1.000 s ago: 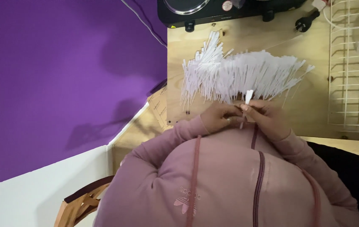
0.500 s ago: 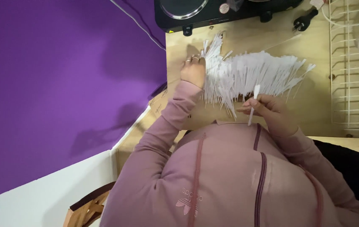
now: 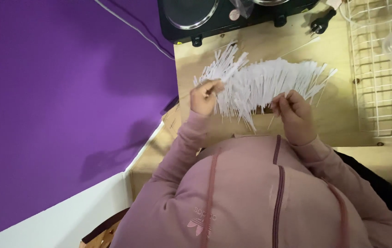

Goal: The person repeatedly picks up bundles of white taper candles from a wooden table, separates them, and places them into a plastic bag on a hot plate. The person continues this sorting process throughout the clip.

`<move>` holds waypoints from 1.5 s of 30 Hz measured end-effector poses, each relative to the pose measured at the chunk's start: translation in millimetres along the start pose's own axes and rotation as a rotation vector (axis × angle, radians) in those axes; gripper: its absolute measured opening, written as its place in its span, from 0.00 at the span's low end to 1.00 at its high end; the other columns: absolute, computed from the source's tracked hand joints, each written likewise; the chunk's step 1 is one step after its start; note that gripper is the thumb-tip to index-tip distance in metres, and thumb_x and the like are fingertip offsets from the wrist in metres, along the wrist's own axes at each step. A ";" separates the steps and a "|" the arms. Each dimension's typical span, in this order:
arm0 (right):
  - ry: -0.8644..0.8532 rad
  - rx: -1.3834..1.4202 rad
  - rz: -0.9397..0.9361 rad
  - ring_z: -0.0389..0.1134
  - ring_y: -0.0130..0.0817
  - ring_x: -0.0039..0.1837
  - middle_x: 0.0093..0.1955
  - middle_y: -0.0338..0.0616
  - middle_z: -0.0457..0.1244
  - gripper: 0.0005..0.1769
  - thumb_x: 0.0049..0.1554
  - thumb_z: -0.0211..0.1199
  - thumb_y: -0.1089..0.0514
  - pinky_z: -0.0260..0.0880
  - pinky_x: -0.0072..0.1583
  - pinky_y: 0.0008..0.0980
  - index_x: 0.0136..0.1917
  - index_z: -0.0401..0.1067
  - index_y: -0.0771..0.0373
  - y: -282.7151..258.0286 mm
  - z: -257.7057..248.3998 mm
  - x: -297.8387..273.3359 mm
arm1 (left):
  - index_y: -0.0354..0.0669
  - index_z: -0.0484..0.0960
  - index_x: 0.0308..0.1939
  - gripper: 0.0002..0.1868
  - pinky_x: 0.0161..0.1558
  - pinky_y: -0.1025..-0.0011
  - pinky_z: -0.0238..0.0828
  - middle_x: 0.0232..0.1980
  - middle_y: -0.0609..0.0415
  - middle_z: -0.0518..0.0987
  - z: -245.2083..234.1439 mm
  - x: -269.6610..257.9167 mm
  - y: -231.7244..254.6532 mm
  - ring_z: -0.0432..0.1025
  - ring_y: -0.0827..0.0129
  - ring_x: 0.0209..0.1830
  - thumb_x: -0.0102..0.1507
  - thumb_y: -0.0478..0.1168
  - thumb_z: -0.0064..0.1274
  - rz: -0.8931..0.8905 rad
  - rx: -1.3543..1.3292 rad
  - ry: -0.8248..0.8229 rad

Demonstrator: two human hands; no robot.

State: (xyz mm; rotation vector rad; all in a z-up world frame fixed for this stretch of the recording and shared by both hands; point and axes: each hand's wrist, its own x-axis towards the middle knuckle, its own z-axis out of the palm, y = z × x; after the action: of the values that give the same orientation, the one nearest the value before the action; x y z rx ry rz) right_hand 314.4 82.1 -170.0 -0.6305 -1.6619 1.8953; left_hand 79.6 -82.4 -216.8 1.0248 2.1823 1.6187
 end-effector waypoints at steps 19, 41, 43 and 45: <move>0.133 0.198 0.216 0.62 0.34 0.26 0.30 0.47 0.60 0.24 0.73 0.48 0.45 0.59 0.25 0.28 0.43 0.66 0.63 -1.2 21.3 3.5 | 0.45 0.87 0.39 0.11 0.39 0.75 0.72 0.31 0.57 0.79 61.7 -45.9 118.4 0.71 0.72 0.34 0.70 0.46 0.55 -0.434 -0.508 -0.523; -0.354 0.756 0.628 0.45 0.21 0.27 0.28 0.29 0.44 0.17 0.67 0.56 0.49 0.54 0.30 0.26 0.41 0.64 0.60 -3.2 19.6 -43.3 | 0.45 0.79 0.56 0.21 0.63 0.51 0.68 0.54 0.44 0.79 43.6 11.8 75.9 0.73 0.48 0.58 0.76 0.55 0.38 -0.035 -0.372 -0.530; -0.396 0.830 0.624 0.43 0.21 0.25 0.27 0.30 0.41 0.19 0.68 0.56 0.46 0.50 0.27 0.25 0.41 0.63 0.61 14.0 9.0 -38.9 | 0.45 0.80 0.50 0.15 0.57 0.58 0.72 0.48 0.51 0.80 28.5 37.1 28.1 0.76 0.56 0.49 0.74 0.51 0.46 0.031 -0.299 -0.259; -0.339 0.801 0.532 0.40 0.19 0.24 0.27 0.28 0.40 0.22 0.70 0.50 0.49 0.44 0.25 0.21 0.36 0.57 0.58 9.7 8.6 -36.0 | 0.55 0.71 0.49 0.07 0.50 0.47 0.73 0.49 0.49 0.80 8.3 71.2 -22.8 0.78 0.43 0.47 0.68 0.39 0.50 0.205 0.664 -0.111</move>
State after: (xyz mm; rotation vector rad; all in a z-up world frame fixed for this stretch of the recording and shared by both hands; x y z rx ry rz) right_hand 334.8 50.8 -178.6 -0.4411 -0.7712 2.9197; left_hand 23.7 -32.9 -225.5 1.5017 2.6654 0.8578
